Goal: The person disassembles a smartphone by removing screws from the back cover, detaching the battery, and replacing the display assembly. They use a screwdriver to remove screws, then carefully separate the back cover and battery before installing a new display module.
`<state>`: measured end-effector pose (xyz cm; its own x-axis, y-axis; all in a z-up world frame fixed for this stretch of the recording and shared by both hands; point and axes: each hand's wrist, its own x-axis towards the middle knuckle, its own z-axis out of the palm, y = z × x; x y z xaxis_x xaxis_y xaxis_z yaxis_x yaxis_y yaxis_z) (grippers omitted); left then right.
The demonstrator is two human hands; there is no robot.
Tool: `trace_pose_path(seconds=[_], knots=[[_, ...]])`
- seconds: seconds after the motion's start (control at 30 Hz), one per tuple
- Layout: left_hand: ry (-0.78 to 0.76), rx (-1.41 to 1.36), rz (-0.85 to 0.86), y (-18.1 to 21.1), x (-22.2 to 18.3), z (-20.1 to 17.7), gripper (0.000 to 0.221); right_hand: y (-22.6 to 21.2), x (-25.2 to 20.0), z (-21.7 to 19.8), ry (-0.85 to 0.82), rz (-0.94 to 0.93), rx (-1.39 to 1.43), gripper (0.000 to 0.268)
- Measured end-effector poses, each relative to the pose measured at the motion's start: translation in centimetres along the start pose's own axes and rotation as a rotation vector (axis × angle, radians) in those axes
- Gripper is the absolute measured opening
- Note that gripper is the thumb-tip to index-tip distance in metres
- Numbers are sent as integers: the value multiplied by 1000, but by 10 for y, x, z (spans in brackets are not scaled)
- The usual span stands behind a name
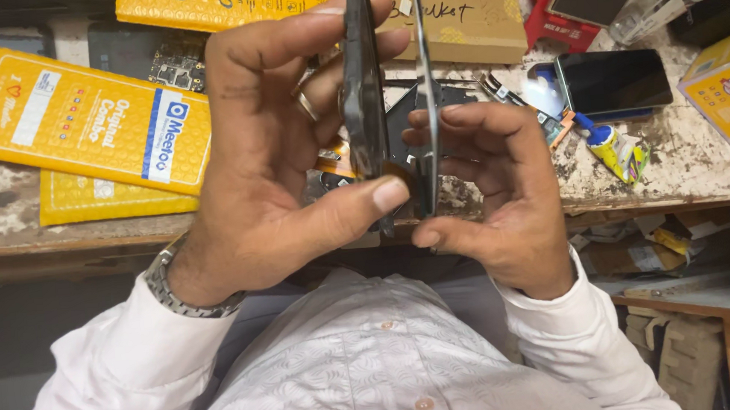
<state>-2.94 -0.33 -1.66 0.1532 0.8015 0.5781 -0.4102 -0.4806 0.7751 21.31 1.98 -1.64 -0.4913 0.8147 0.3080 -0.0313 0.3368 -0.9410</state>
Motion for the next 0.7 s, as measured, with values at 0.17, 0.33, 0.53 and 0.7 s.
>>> trace_pose_path(seconds=[0.17, 0.33, 0.53, 0.7], knots=[[123, -18, -36, -10, 7, 3, 67, -7, 9, 0, -6, 111, 70, 64], [292, -64, -69, -16, 22, 8, 62, -23, 23, -2, -32, 203, -137, 57], [370, -72, -69, -19, 29, 9, 59, -45, 37, -5, -158, 184, -346, 54], [416, -161, -73, -18, 27, 5, 56, -63, 32, -13, -275, 142, -322, 66]])
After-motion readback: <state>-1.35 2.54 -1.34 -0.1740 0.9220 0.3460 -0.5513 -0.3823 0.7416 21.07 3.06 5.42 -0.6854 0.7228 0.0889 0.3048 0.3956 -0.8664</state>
